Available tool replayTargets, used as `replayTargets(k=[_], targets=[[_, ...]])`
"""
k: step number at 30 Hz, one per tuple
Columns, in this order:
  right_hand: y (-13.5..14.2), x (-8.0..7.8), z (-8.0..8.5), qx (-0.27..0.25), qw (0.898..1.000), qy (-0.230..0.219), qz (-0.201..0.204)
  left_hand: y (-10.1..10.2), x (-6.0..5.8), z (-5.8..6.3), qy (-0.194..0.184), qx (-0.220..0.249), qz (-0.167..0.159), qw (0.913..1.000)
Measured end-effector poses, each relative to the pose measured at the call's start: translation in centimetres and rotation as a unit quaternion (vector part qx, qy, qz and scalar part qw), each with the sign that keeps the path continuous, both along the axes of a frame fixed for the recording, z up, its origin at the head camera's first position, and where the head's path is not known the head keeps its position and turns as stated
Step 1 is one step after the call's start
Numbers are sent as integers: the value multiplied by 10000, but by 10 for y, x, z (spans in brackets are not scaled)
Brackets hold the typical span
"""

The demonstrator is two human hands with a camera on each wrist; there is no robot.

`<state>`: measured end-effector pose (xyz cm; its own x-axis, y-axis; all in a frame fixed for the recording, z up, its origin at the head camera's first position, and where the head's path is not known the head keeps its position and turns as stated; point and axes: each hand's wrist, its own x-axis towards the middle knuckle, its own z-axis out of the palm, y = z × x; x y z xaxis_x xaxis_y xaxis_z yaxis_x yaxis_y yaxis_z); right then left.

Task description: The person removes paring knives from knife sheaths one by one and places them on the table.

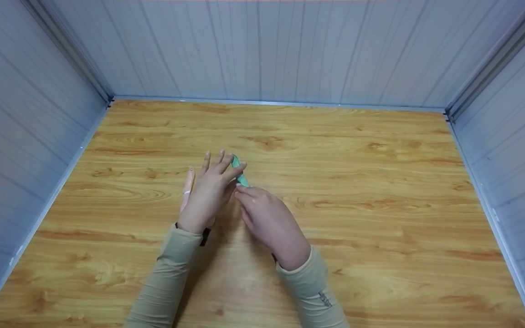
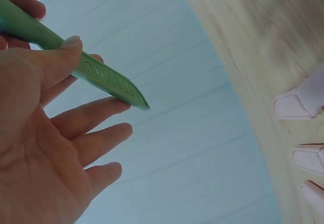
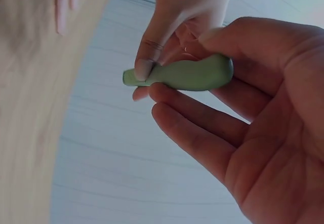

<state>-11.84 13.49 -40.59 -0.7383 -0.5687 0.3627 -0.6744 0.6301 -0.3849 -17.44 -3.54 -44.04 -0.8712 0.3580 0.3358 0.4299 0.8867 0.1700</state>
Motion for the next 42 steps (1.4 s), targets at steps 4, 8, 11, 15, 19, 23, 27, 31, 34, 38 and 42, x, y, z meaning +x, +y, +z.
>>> replayTargets(k=[4,8,11,15,19,23,27,31,34,38,42], targets=[[4,5,6,-6,9998,170,-43,2,4,5,200,79,-26,9998],[7,8,10,-114,9995,308,-35,4,7,9,403,211,-75,9989],[9,9,12,-197,9991,387,-4,4,9,12,584,278,-101,9979],[12,13,15,-190,9988,449,-29,5,13,13,712,381,-149,9966],[18,15,17,-184,9983,557,-61,5,15,16,794,460,-217,9955],[24,15,18,-271,9968,749,25,5,17,20,900,510,-263,9943],[29,13,19,-441,9947,926,120,5,19,23,1108,557,-277,9919],[34,13,20,-508,9936,1004,107,6,19,24,1330,610,-370,9885],[36,13,20,-481,9932,1054,118,7,20,24,1386,603,-423,9876],[38,14,21,-499,9918,1169,162,7,23,27,1456,529,-394,9871],[40,14,22,-528,9905,1257,165,9,25,29,1578,501,-411,9853]])
